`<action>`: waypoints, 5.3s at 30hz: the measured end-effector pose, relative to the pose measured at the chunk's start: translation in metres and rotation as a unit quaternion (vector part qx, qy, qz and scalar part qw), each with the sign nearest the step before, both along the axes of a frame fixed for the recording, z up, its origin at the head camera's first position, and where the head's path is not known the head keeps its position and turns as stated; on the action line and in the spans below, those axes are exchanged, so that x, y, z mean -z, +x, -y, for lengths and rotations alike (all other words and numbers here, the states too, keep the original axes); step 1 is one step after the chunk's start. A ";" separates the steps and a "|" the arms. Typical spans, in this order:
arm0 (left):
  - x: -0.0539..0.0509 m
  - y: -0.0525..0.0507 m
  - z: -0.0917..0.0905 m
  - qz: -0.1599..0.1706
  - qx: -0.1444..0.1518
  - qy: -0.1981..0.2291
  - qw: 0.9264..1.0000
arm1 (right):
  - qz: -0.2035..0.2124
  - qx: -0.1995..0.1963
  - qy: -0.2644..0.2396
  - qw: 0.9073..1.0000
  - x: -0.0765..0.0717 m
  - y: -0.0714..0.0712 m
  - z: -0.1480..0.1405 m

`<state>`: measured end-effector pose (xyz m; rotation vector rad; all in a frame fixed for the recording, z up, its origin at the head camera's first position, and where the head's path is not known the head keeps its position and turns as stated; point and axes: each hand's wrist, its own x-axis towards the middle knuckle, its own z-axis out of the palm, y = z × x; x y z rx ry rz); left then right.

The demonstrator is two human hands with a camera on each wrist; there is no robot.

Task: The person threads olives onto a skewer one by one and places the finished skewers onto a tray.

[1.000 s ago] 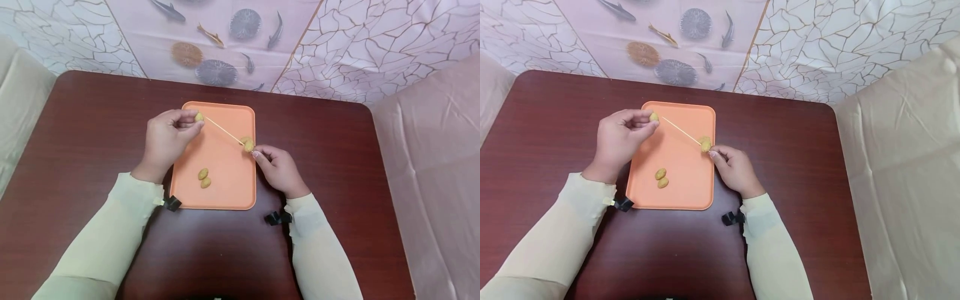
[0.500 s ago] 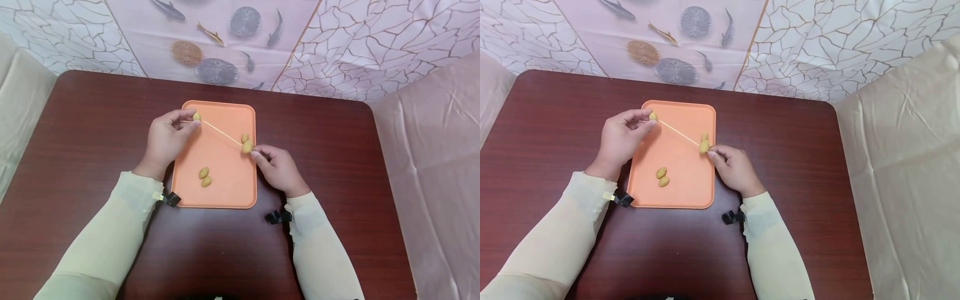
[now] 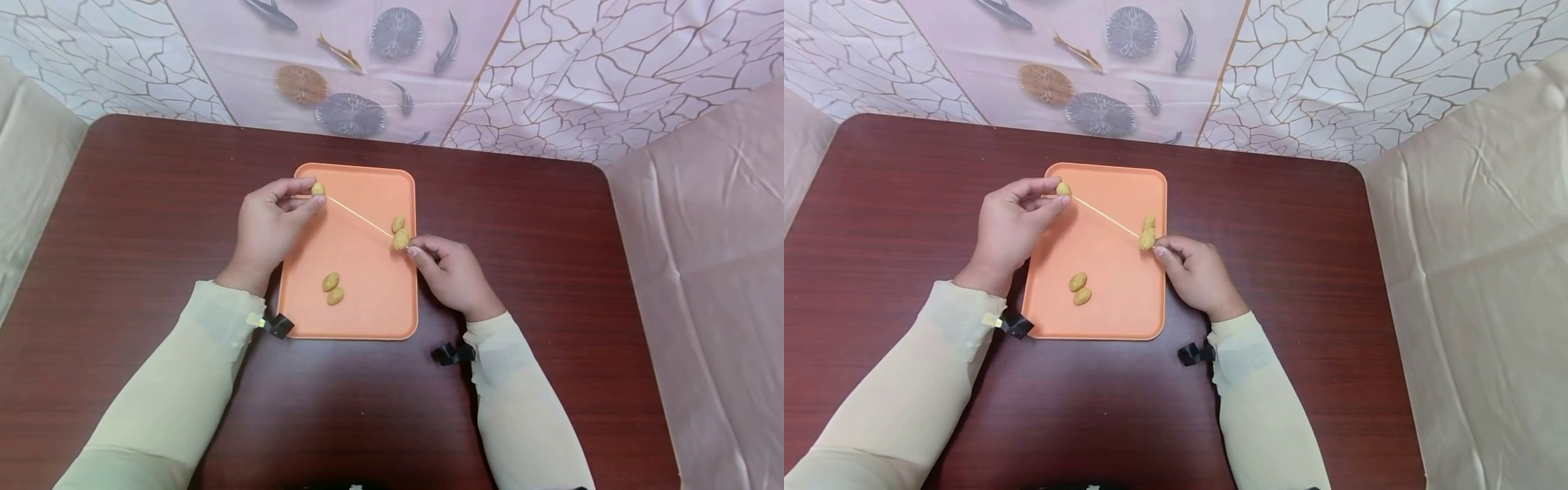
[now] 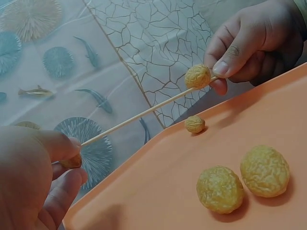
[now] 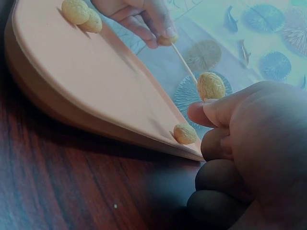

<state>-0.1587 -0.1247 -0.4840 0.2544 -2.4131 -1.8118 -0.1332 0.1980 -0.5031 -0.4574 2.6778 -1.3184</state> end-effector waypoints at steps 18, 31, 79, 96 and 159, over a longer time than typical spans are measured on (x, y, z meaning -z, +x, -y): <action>0.003 -0.001 -0.002 -0.045 -0.021 0.019 0.999 | -0.001 0.002 0.004 1.000 0.000 0.000 0.001; 0.010 -0.001 -0.002 -0.095 -0.008 -0.041 0.995 | -0.010 -0.012 0.004 1.000 0.000 0.000 0.000; 0.007 0.004 -0.016 -0.109 0.002 -0.123 0.986 | -0.003 -0.009 0.000 1.000 -0.001 0.003 0.003; 0.006 0.005 -0.017 -0.109 0.014 -0.129 0.985 | -0.004 -0.008 -0.006 1.000 -0.001 0.004 0.004; 0.004 0.028 -0.070 -0.129 0.165 -0.150 0.966 | -0.030 -0.027 -0.002 0.999 0.002 0.003 0.006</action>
